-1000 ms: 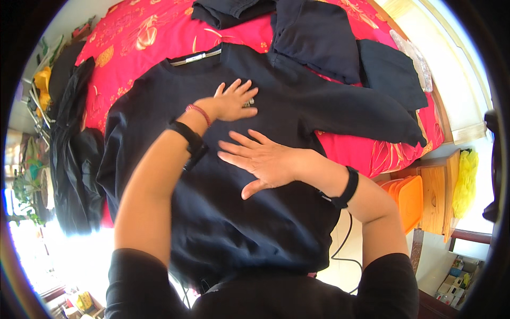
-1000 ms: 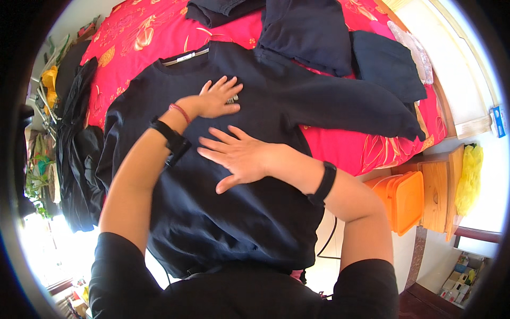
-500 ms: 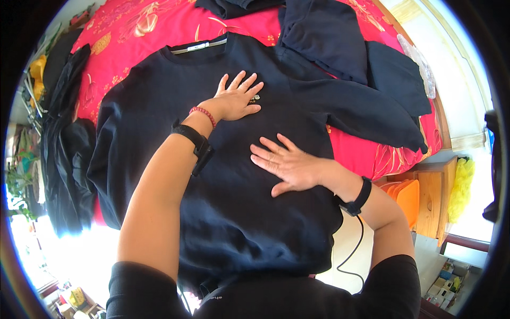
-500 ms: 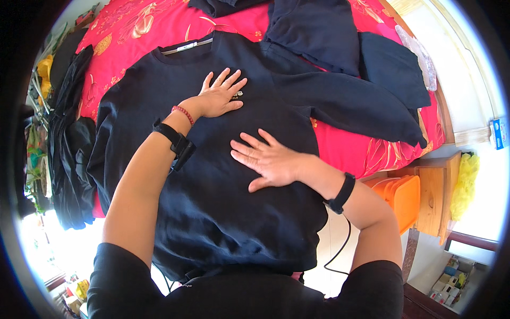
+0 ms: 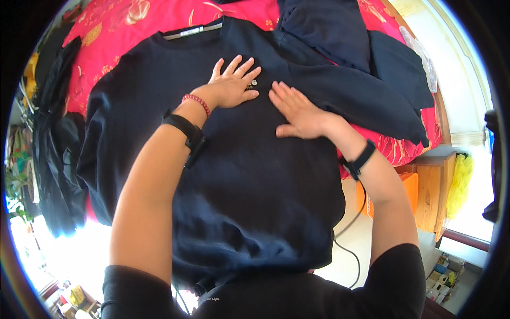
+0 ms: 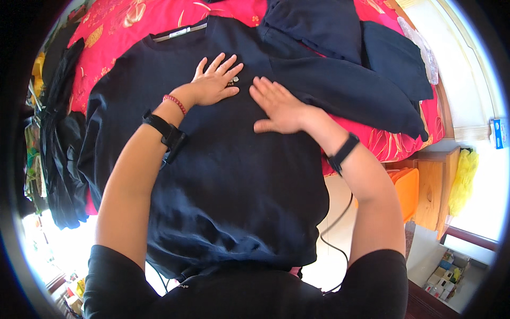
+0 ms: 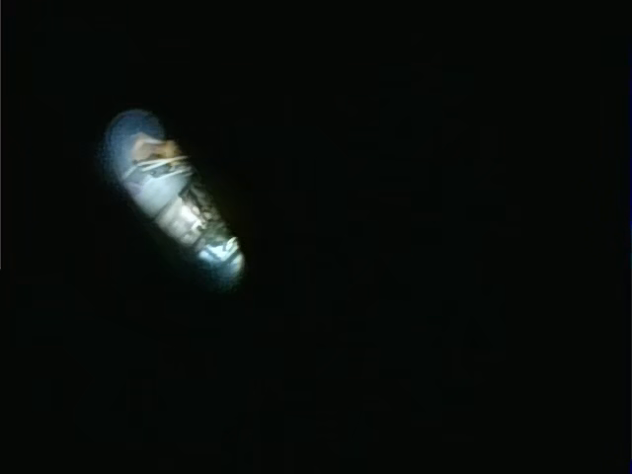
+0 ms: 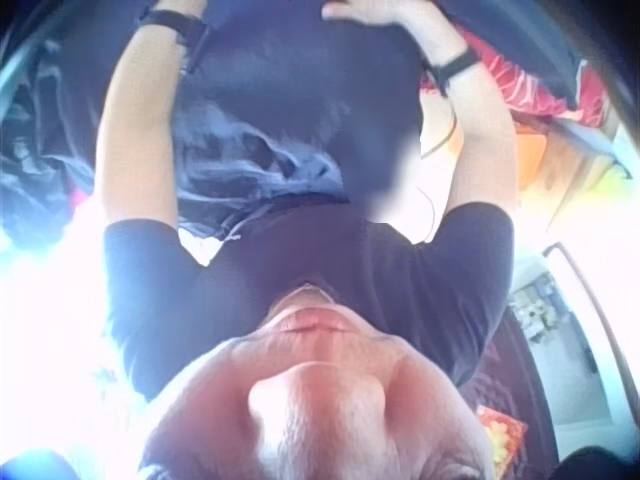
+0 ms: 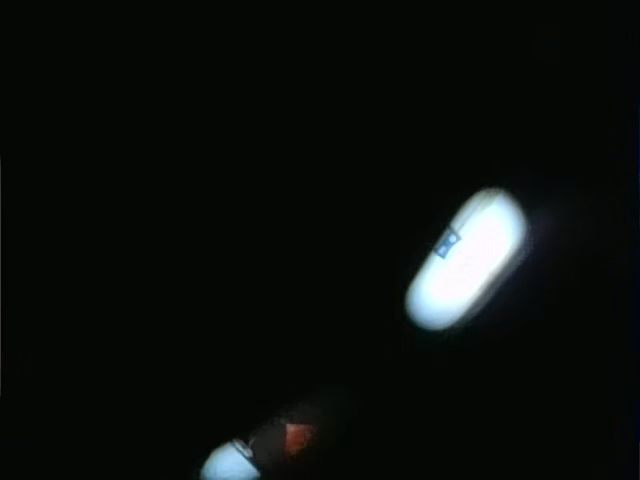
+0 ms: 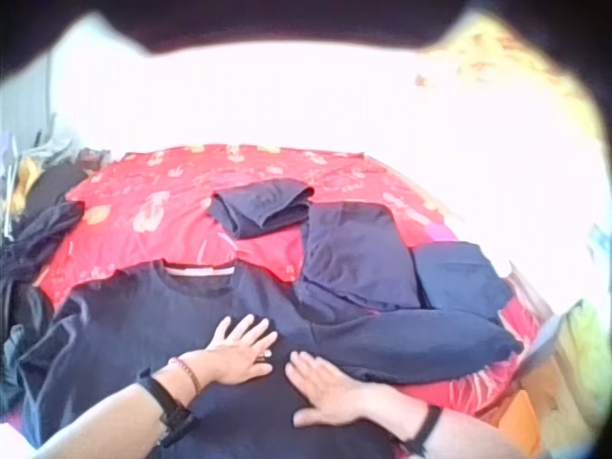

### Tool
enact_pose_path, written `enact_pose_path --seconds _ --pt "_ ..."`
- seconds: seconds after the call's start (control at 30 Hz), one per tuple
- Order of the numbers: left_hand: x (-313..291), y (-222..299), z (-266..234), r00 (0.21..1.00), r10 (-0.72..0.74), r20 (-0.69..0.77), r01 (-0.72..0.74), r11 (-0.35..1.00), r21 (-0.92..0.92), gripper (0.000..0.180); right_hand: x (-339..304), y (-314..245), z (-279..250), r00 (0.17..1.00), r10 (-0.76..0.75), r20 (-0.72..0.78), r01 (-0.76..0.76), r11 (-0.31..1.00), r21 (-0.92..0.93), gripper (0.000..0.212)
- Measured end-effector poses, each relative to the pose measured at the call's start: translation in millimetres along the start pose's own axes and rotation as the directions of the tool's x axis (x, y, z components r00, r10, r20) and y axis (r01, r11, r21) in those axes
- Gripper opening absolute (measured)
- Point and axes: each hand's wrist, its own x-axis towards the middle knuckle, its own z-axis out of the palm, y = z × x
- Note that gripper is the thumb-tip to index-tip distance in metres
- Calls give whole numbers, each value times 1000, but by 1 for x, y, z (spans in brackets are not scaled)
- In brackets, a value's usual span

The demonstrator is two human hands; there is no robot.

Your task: The person folds multiple black shirts on a red floral bedspread. They lay each shirt flat, fold the sleeves inward, fold the body in half, and then fold it again into a compact rectangle before stacking the finished pieces.

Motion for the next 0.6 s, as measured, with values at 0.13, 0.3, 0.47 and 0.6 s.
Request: enact_pose_path --seconds 0.13,0.3,0.47,0.6 --pt "-1 1 -2 1000 -22 7 22 999 -39 69 8 -9 -4 997 81 -6 -81 997 -1 109" --pt "0 -3 2 1000 -20 -2 20 999 -28 68 -45 -74 26 865 -501 37 484 851 201 114" --pt "1 -2 4 1000 -18 -15 18 1000 -4 68 15 -3 1 994 -42 -103 33 995 -90 106" --pt "0 0 2 999 -37 10 38 999 -36 67 21 7 2 978 -7 -210 -6 998 -63 100"
